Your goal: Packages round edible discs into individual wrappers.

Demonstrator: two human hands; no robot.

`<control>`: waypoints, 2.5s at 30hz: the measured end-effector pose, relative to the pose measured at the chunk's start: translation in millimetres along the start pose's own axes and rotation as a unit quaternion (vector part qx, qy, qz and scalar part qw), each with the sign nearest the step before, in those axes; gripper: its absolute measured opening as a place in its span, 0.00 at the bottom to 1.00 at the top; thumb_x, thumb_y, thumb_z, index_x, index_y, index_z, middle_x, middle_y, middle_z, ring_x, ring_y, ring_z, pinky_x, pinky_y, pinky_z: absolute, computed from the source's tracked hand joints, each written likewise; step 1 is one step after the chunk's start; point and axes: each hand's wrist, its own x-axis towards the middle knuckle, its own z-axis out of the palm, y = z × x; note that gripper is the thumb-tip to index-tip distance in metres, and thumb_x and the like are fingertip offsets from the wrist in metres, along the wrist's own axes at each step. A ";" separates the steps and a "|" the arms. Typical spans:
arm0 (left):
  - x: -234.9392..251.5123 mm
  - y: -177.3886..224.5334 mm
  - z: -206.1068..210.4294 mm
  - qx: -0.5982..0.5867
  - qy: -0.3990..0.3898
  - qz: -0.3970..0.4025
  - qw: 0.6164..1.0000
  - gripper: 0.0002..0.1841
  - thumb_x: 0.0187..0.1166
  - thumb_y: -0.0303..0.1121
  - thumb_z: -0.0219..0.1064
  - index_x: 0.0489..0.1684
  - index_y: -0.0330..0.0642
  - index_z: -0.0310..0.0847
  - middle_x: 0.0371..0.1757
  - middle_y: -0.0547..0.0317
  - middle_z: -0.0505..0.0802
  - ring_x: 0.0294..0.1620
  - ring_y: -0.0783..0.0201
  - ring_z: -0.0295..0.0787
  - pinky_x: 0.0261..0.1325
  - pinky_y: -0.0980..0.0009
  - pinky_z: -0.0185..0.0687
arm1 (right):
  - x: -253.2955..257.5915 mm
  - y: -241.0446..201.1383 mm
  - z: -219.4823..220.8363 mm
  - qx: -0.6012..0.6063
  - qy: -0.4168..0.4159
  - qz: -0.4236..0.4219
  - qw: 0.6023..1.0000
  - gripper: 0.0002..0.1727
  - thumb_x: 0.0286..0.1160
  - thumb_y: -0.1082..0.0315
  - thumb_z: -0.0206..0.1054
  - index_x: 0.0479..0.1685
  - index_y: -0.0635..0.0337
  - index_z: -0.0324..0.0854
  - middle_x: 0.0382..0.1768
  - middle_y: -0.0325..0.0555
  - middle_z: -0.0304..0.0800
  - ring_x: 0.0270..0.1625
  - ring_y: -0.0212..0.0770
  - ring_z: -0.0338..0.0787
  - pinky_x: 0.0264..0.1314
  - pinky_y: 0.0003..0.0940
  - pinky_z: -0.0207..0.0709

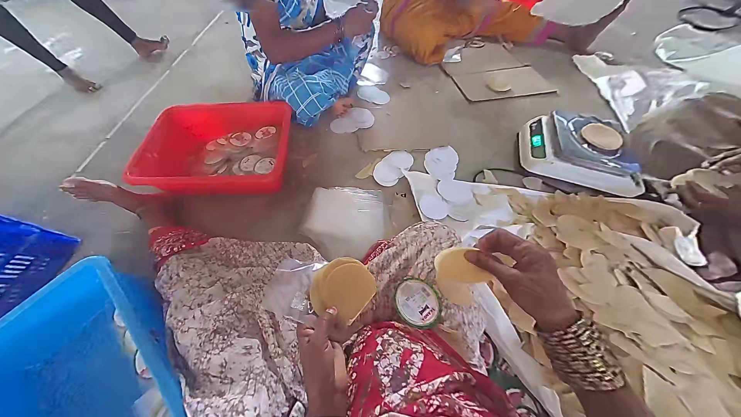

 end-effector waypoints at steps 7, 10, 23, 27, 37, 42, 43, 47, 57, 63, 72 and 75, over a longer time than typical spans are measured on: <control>-0.6 -0.6 5.4 -0.004 0.003 -0.029 1.000 0.13 0.75 0.11 0.56 0.51 0.37 0.70 0.34 0.59 0.88 0.30 0.68 0.89 0.35 0.71 0.90 | -5.6 14.0 31.0 -0.150 -0.044 0.028 0.987 0.15 0.72 0.68 0.71 0.51 0.69 0.88 0.39 0.62 0.93 0.43 0.62 0.94 0.47 0.68 0.81; -1.2 -0.5 2.8 0.002 -0.019 -0.033 0.999 0.13 0.76 0.12 0.55 0.52 0.37 0.71 0.34 0.58 0.90 0.30 0.67 0.91 0.35 0.70 0.91 | -2.9 -24.1 42.0 0.065 -0.007 0.020 0.998 0.12 0.65 0.63 0.72 0.44 0.57 0.86 0.33 0.30 0.92 0.36 0.23 0.91 0.40 0.25 0.87; -14.5 -3.8 10.0 -0.007 -0.056 -0.102 0.993 0.18 0.93 0.39 0.50 0.68 0.34 0.74 0.47 0.49 0.93 0.46 0.59 0.95 0.50 0.62 0.93 | -56.2 -74.7 147.4 0.183 -0.131 0.055 0.973 0.44 0.67 0.48 0.75 0.82 0.61 0.65 0.65 0.46 0.87 0.60 0.32 0.90 0.62 0.36 0.86; -10.5 1.4 4.9 0.032 -0.043 -0.092 0.994 0.17 0.88 0.28 0.58 0.72 0.34 0.71 0.46 0.49 0.94 0.41 0.58 0.96 0.43 0.61 0.95 | -49.5 -52.8 125.1 0.079 -0.104 -0.040 0.991 0.39 0.76 0.40 0.64 0.73 0.67 0.75 0.55 0.46 0.90 0.51 0.35 0.90 0.50 0.34 0.86; 1.8 6.1 -0.4 0.026 0.022 -0.108 0.994 0.16 0.87 0.29 0.60 0.70 0.35 0.73 0.47 0.47 0.93 0.42 0.57 0.95 0.44 0.60 0.94 | -39.2 -17.9 71.0 -0.121 -0.204 0.083 0.968 0.11 0.71 0.65 0.73 0.46 0.62 0.90 0.37 0.56 0.92 0.44 0.56 0.92 0.50 0.59 0.82; -5.3 4.2 -0.3 0.016 -0.027 -0.103 0.994 0.13 0.89 0.27 0.56 0.66 0.33 0.76 0.45 0.49 0.94 0.42 0.59 0.95 0.46 0.62 0.94 | -21.8 -77.9 72.1 0.347 -0.169 0.122 0.915 0.04 0.66 0.71 0.72 0.38 0.55 0.88 0.30 0.33 0.94 0.31 0.26 0.92 0.35 0.21 0.87; -9.0 3.4 1.5 0.005 -0.041 -0.112 0.993 0.14 0.91 0.29 0.54 0.68 0.33 0.75 0.46 0.48 0.94 0.43 0.58 0.96 0.47 0.61 0.94 | -22.9 -83.2 79.8 0.324 -0.170 0.103 0.925 0.06 0.66 0.68 0.74 0.40 0.55 0.87 0.32 0.34 0.94 0.33 0.27 0.92 0.35 0.23 0.87; -27.2 4.4 19.2 -0.047 0.018 -0.134 0.990 0.16 0.93 0.33 0.46 0.65 0.36 0.76 0.44 0.50 0.93 0.42 0.59 0.95 0.44 0.63 0.93 | -40.6 -81.3 117.1 0.054 -0.188 0.049 0.979 0.39 0.60 0.43 0.74 0.73 0.54 0.79 0.59 0.46 0.89 0.57 0.40 0.89 0.56 0.45 0.84; -3.9 -0.4 4.9 -0.148 -0.156 -0.007 0.976 0.28 0.95 0.46 0.34 0.74 0.42 0.76 0.66 0.57 0.91 0.69 0.60 0.88 0.69 0.60 0.84 | -42.7 -88.4 121.7 0.319 -0.092 0.143 0.933 0.22 0.54 0.72 0.78 0.54 0.61 0.88 0.39 0.39 0.98 0.40 0.33 0.97 0.43 0.28 0.93; 16.0 2.0 -3.6 -0.164 -0.055 -0.041 0.984 0.25 0.96 0.45 0.37 0.75 0.44 0.74 0.64 0.56 0.92 0.63 0.59 0.90 0.62 0.61 0.88 | -56.7 -91.7 127.2 0.194 -0.041 -0.081 0.977 0.15 0.73 0.57 0.74 0.55 0.48 0.87 0.46 0.25 0.96 0.46 0.18 0.93 0.50 0.20 0.90; 24.9 -5.2 2.6 -0.230 -0.115 -0.084 0.963 0.28 0.96 0.46 0.32 0.75 0.42 0.73 0.62 0.52 0.93 0.63 0.56 0.91 0.66 0.60 0.87 | -53.5 -90.5 145.4 0.267 -0.058 -0.089 0.958 0.09 0.75 0.62 0.71 0.51 0.49 0.87 0.44 0.27 0.95 0.44 0.20 0.93 0.46 0.19 0.90; 20.8 -10.1 9.4 -0.205 -0.180 -0.115 0.955 0.31 0.95 0.51 0.29 0.77 0.45 0.72 0.63 0.53 0.93 0.62 0.57 0.92 0.63 0.60 0.88 | -54.3 -79.8 161.4 0.233 -0.081 -0.091 0.965 0.12 0.78 0.59 0.70 0.51 0.56 0.86 0.41 0.34 0.95 0.40 0.22 0.93 0.43 0.23 0.90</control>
